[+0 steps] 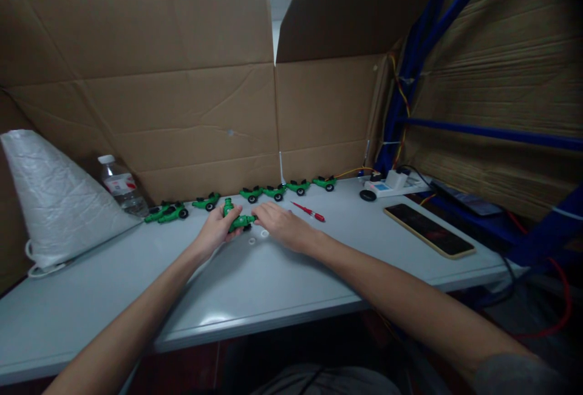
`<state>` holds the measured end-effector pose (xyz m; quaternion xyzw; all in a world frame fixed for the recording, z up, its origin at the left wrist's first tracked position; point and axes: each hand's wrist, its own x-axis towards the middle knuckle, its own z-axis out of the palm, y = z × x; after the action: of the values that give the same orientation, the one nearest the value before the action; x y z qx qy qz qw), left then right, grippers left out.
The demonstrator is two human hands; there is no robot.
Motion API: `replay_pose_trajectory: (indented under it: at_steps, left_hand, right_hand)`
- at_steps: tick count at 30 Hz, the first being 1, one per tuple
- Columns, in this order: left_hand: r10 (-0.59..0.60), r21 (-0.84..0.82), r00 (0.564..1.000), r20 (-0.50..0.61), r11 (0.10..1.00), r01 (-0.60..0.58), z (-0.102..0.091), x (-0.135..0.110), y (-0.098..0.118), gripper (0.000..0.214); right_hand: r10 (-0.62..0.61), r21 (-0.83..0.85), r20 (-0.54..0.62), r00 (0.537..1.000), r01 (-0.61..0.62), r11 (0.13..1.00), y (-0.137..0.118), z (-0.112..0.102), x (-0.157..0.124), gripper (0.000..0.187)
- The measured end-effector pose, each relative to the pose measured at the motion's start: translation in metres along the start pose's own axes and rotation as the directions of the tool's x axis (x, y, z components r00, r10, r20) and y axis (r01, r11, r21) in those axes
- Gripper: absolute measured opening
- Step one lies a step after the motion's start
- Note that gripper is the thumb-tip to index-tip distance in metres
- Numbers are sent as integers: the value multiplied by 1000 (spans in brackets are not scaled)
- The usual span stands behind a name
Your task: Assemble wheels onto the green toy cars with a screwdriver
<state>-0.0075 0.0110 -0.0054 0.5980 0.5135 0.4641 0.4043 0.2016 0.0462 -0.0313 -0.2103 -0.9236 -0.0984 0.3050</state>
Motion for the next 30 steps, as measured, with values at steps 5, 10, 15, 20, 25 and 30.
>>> replay_pose_trajectory:
  at_steps: [5,10,15,20,25,30]
  left_hand:
    - [-3,-34,1000,23,999,4,0,-1,1,51]
    - [-4,-84,994,113,996,14,-3,-1,0,48]
    - [-80,-192,982,173,975,113,-5,-2,1,47]
    - [-114,-275,977,181,948,162,-7,-2,2,52]
    - [-117,-329,980,161,930,166,-8,1,-1,50]
    - [-85,-388,989,124,913,128,-9,1,1,48]
  right_hand:
    - [-19,-141,42,999,25,990,-1,1,1,23]
    - [-27,-142,6,1000,27,989,1,4,-1,24]
    - [-17,-135,-43,999,11,991,1,6,-1,23]
    - [-26,-132,-68,997,16,991,2,10,-2,23]
    - [89,111,-101,991,-78,991,-1,11,-3,18]
    - [307,443,-127,943,-222,868,-5,9,-2,12]
